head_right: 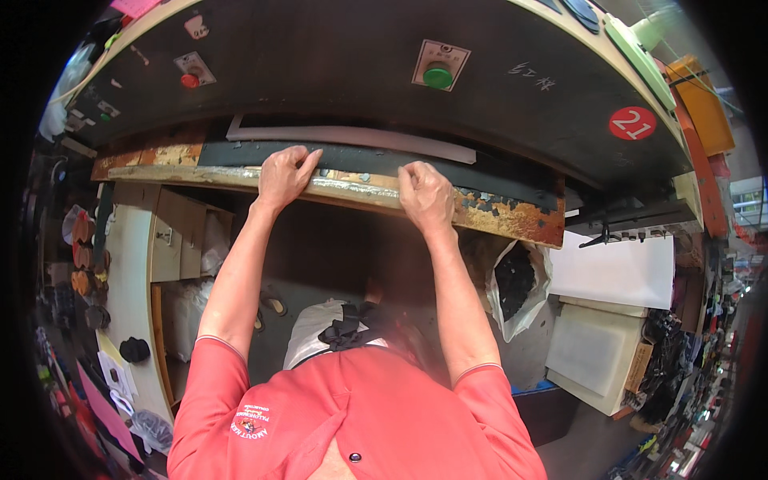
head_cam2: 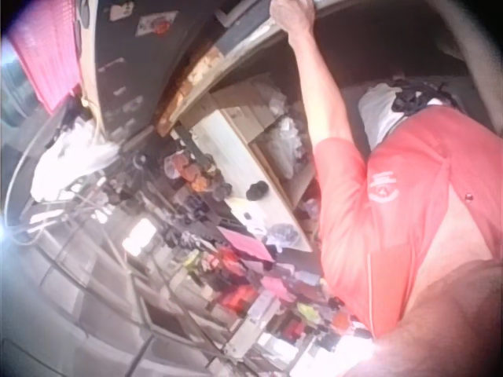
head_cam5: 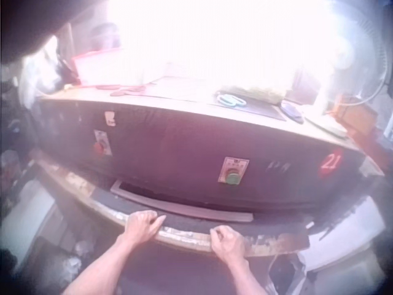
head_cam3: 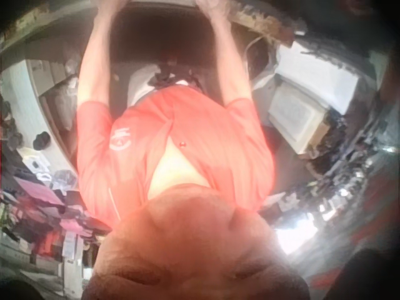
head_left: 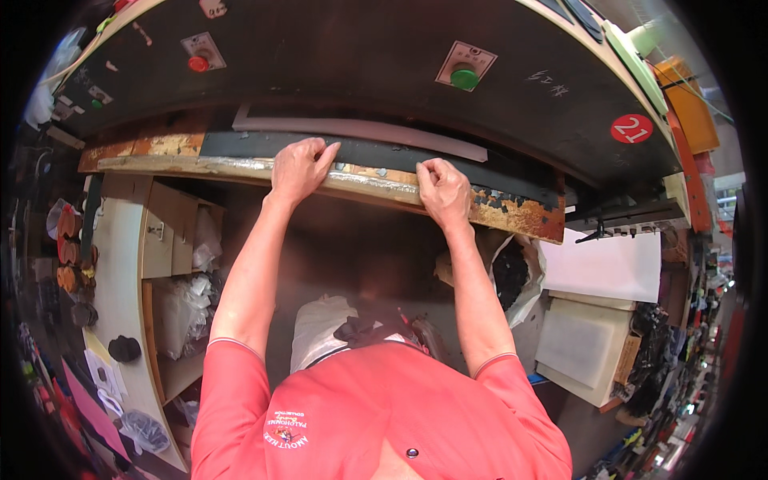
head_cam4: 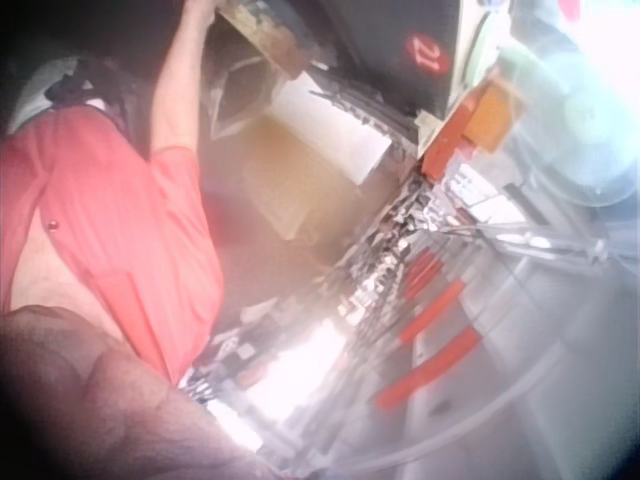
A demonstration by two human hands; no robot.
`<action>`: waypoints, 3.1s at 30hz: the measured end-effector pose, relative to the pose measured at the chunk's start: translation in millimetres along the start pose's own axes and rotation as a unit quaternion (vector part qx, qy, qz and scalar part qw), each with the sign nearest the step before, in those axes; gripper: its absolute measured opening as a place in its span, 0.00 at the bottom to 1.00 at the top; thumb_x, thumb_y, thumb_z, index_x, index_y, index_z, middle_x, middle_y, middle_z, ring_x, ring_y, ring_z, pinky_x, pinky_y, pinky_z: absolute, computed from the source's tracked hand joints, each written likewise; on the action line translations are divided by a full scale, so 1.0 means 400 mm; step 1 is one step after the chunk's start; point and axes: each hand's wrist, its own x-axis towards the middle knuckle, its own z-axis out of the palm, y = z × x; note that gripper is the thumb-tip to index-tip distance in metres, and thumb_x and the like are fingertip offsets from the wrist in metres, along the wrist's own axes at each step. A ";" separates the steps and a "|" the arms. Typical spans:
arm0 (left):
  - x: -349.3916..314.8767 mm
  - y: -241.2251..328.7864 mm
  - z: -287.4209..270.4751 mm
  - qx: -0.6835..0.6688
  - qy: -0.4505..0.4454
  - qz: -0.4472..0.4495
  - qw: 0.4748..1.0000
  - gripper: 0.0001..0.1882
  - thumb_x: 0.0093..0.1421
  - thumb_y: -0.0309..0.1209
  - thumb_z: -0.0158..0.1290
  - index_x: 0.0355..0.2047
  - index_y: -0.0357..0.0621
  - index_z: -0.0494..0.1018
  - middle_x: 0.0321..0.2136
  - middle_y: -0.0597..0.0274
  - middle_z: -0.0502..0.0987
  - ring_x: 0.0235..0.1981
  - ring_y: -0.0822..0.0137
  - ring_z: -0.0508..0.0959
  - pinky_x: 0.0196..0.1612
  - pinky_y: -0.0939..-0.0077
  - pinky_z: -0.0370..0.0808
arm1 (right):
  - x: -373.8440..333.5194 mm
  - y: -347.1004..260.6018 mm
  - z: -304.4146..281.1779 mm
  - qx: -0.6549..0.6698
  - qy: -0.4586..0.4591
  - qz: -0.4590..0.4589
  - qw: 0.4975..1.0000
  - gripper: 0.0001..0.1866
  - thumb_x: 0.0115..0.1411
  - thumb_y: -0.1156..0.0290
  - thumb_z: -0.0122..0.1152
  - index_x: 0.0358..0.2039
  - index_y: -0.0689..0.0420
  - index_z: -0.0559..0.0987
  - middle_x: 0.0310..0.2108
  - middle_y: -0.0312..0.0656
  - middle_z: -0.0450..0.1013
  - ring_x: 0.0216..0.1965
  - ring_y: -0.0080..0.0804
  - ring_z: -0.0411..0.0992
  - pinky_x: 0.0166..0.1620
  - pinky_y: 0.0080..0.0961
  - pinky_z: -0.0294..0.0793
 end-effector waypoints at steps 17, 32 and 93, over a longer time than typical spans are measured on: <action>-0.035 -0.044 -0.007 -0.045 -0.040 0.017 0.998 0.17 0.65 0.39 0.65 0.23 0.44 0.76 0.24 0.54 0.78 0.29 0.49 0.81 0.33 0.53 0.79 | -0.025 -0.005 0.052 0.138 0.013 0.234 0.962 0.11 0.69 0.67 0.70 0.37 0.63 0.86 0.23 0.27 0.74 0.27 0.12 0.66 0.32 0.18 0.68; 0.253 -0.122 0.128 -0.206 -0.100 0.127 0.965 0.22 0.63 0.20 0.61 0.58 0.33 0.76 0.58 0.40 0.78 0.66 0.39 0.74 0.70 0.46 0.70 | 0.311 -0.062 0.336 -0.170 -0.038 0.049 0.983 0.38 0.52 0.61 0.77 0.61 0.68 0.79 0.64 0.72 0.68 0.64 0.69 0.68 0.67 0.50 0.71; 0.335 -0.385 -0.049 -0.013 -0.009 0.067 0.998 0.28 0.66 0.32 0.64 0.65 0.38 0.74 0.64 0.34 0.74 0.66 0.34 0.73 0.68 0.46 0.70 | 0.277 0.049 0.178 0.377 0.101 0.275 0.879 0.33 0.60 0.76 0.73 0.66 0.68 0.76 0.58 0.45 0.77 0.59 0.30 0.76 0.64 0.28 0.74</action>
